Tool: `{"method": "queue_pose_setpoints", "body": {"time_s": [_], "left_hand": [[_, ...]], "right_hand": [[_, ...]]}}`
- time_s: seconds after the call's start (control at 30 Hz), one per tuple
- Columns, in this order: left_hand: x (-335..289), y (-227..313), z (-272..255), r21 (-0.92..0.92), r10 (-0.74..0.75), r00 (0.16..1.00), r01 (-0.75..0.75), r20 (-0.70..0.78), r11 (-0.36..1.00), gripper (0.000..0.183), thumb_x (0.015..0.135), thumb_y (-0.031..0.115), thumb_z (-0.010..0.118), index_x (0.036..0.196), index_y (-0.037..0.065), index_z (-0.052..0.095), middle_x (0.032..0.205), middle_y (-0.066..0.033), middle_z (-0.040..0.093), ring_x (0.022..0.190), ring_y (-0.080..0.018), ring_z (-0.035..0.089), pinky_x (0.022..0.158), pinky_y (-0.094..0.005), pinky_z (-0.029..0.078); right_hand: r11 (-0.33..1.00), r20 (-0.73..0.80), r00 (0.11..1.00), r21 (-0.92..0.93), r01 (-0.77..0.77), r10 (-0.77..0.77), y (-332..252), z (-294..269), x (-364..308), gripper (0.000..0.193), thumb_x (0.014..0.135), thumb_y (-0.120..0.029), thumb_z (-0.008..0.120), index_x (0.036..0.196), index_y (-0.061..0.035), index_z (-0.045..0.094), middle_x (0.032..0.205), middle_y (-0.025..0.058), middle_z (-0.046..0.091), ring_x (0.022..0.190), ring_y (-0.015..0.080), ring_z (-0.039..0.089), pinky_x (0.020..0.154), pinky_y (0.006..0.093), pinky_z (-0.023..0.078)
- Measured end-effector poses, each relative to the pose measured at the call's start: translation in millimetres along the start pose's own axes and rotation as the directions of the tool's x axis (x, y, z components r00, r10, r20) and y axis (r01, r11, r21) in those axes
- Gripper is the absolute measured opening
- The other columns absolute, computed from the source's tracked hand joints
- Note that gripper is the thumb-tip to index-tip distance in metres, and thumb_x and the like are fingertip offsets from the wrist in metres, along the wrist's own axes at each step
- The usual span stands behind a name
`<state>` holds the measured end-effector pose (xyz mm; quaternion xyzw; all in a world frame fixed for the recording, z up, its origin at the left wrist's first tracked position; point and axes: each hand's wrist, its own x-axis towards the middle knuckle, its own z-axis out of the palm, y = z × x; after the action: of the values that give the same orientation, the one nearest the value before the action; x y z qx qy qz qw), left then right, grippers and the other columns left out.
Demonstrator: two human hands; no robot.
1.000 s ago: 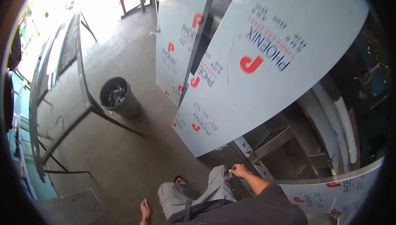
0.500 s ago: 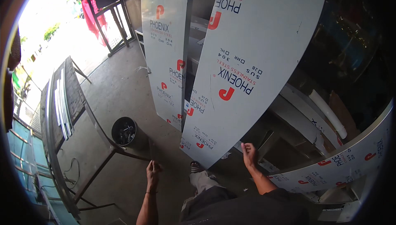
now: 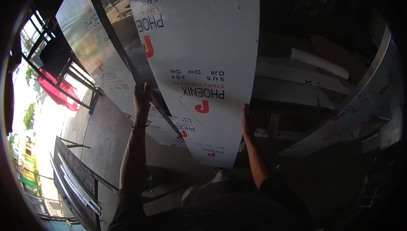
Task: The person uses a thin metal tool to lift and peel back strips of protective plastic film from the edges and surfaces of several large stainless steel panels.
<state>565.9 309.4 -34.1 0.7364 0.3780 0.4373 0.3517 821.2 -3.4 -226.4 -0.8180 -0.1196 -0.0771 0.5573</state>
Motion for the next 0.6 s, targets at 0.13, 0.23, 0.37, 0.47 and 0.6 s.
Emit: {"method": "queue_pose_setpoints", "body": {"time_s": [0.13,0.23,0.37,0.47,0.6], "left_hand": [[64.4,-50.4,-9.8,-0.083,0.08,0.996,-0.077,0.031,0.994,0.042,0.102,0.035,0.068,0.101,-0.006,0.06,0.085,-0.0103,0.062,0.075,-0.0177,0.054,0.07,-0.0384,0.047],[72.1,-34.6,43.9,-0.128,0.169,0.983,-0.16,0.065,0.979,0.039,0.103,0.03,0.066,0.116,-0.006,0.06,0.09,-0.0099,0.064,0.082,-0.0168,0.055,0.075,-0.0357,0.048],[81.4,-34.4,50.4,-0.289,0.267,0.964,-0.255,0.002,0.923,0.037,0.106,0.036,0.059,0.104,-0.001,0.057,0.08,0.0009,0.052,0.072,-0.0098,0.046,0.062,-0.0298,0.04],[85.4,-46.9,61.1,-0.371,0.22,0.975,-0.213,-0.023,0.904,0.042,0.106,0.039,0.058,0.102,-0.003,0.055,0.076,0.0027,0.05,0.067,-0.0071,0.043,0.058,-0.0271,0.035],[81.1,-34.4,59.7,-0.444,0.272,0.958,-0.206,0.09,0.872,0.043,0.106,0.042,0.058,0.103,-0.001,0.055,0.074,0.0048,0.047,0.065,-0.0045,0.041,0.055,-0.0257,0.031]], "right_hand": [[0.983,0.173,0.984,0.169,-0.076,0.046,-19.8,10.6,-8.4,0.074,0.093,-0.075,0.06,0.101,-0.0028,0.071,0.083,0.0064,0.062,0.076,0.0182,0.058,0.072,0.0388,0.045],[0.992,0.28,0.959,0.094,-0.083,0.053,22.8,-12.1,12.4,0.071,0.092,-0.075,0.062,0.089,-0.0037,0.068,0.074,0.0009,0.051,0.07,0.012,0.048,0.067,0.0364,0.039],[0.968,0.08,0.997,0.251,-0.018,-0.002,5.7,5.4,3.2,0.073,0.091,-0.076,0.062,0.082,-0.0031,0.064,0.07,-0.0004,0.046,0.068,0.0119,0.047,0.065,0.0364,0.038],[0.958,-0.089,0.996,0.285,0.039,-0.014,9.1,9.0,6.5,0.074,0.091,-0.075,0.062,0.079,-0.0025,0.063,0.068,-0.0008,0.045,0.068,0.0114,0.047,0.063,0.0374,0.038],[0.989,0.045,0.994,0.103,-0.108,0.104,27.7,-12.8,8.6,0.07,0.091,-0.073,0.065,0.08,-0.0037,0.063,0.07,-0.0009,0.048,0.072,0.011,0.047,0.063,0.0373,0.038]]}}
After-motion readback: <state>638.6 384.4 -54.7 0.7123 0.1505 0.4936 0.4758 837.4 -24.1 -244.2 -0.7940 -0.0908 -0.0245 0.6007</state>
